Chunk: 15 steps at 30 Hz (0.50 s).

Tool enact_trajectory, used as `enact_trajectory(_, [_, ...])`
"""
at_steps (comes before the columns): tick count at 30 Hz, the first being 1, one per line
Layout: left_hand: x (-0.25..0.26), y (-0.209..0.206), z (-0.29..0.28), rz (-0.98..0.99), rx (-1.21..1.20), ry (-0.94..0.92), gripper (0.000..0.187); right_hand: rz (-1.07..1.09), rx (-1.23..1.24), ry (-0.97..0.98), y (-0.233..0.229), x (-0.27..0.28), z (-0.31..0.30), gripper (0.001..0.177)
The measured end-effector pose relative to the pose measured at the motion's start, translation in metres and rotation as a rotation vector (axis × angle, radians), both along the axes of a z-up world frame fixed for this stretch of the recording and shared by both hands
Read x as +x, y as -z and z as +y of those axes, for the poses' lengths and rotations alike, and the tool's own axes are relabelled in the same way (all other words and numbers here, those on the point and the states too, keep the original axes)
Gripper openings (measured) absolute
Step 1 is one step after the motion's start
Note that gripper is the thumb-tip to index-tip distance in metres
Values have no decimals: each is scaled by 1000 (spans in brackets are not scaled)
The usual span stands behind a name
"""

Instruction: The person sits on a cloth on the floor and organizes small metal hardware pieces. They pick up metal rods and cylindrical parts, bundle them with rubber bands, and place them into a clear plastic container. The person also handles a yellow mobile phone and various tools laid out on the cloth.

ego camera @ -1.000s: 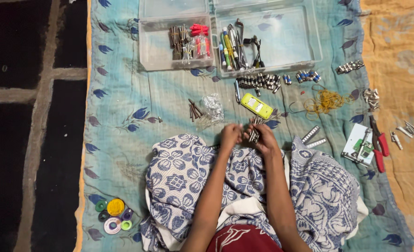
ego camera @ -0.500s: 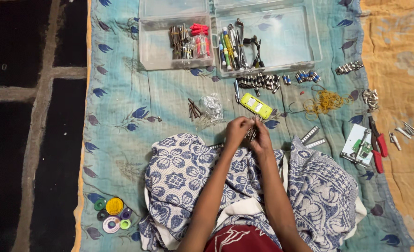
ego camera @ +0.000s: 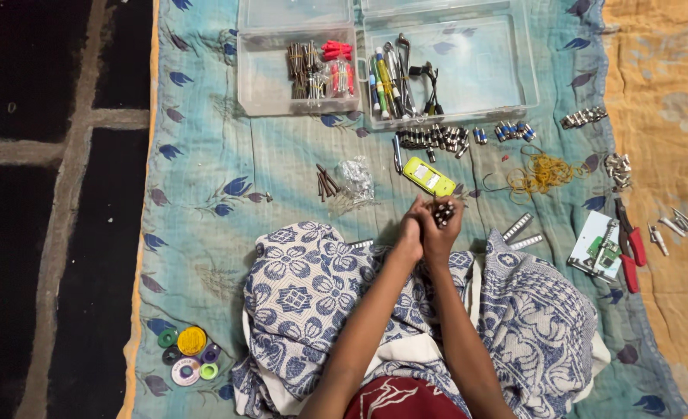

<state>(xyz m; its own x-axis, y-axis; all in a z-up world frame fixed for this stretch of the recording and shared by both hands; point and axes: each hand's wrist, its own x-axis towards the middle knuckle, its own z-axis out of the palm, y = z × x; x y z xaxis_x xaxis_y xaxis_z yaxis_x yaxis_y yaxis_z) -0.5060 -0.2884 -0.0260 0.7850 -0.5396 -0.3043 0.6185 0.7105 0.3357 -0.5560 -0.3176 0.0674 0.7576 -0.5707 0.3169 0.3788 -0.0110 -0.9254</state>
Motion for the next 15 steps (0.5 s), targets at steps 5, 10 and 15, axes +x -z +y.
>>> enact_trajectory(5, [-5,-15,22,79,20,137,51,38,-472,150,0,-6,9,48])
enact_trajectory(10, [1,12,24,166,-115,68,40,-9,-561,154,-5,-10,13,45])
enact_trajectory(15, [6,50,21,227,-110,68,35,-70,-574,130,-2,-10,19,46])
